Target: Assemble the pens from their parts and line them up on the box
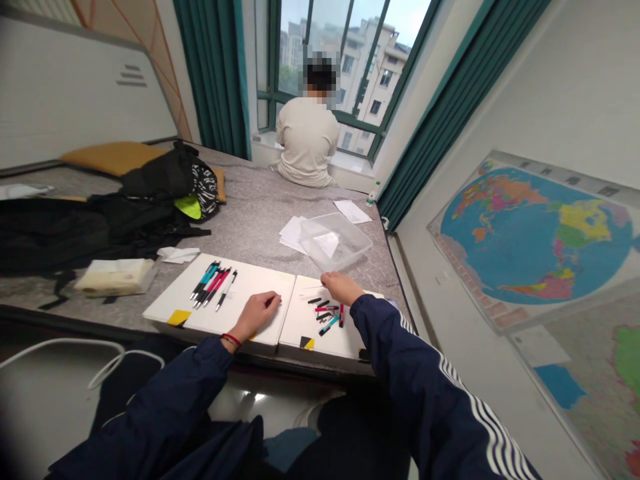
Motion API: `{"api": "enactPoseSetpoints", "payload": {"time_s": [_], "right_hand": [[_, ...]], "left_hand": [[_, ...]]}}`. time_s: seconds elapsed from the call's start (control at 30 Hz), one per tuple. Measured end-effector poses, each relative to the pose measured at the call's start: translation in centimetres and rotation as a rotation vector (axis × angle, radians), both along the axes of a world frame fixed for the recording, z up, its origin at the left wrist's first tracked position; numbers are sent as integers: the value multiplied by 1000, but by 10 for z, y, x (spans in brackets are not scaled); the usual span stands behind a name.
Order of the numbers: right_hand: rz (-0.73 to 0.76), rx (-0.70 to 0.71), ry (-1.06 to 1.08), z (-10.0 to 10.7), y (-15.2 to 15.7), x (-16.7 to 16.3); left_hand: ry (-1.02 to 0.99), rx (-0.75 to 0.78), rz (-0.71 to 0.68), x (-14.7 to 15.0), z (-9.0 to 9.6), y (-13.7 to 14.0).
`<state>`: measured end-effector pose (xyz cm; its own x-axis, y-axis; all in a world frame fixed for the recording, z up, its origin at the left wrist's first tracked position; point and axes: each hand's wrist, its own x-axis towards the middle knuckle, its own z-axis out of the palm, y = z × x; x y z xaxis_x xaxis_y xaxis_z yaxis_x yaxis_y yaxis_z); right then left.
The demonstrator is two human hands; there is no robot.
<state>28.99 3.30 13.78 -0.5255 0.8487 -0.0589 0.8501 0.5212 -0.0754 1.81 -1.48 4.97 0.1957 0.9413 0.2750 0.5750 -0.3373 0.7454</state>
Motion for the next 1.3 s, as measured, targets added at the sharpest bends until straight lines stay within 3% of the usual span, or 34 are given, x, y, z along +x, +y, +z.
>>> {"api": "enactPoseSetpoints", "payload": {"time_s": [0.13,0.3,0.47,0.63,0.8,0.93,1.3], "right_hand": [[-219,111,255,-12,-32,30],[-537,135,657,-56,-73,58],[-783,131,1077,-93,-89,60],[-751,137,1118,-101,-95,52],[-708,150,1037,-102,-98,51],[-698,169,1008,-102,-98,52],[-677,188,1040,-104,-98,53]], "left_hand": [[7,-2,-12,0,-1,0],[72,-6,-6,1,-1,-1],[132,33,-28,1,0,-3],[157,81,-90,6,4,-6],[128,76,-144,38,20,-13],[253,19,-313,70,31,-21],[466,-149,-365,102,37,-43]]}}
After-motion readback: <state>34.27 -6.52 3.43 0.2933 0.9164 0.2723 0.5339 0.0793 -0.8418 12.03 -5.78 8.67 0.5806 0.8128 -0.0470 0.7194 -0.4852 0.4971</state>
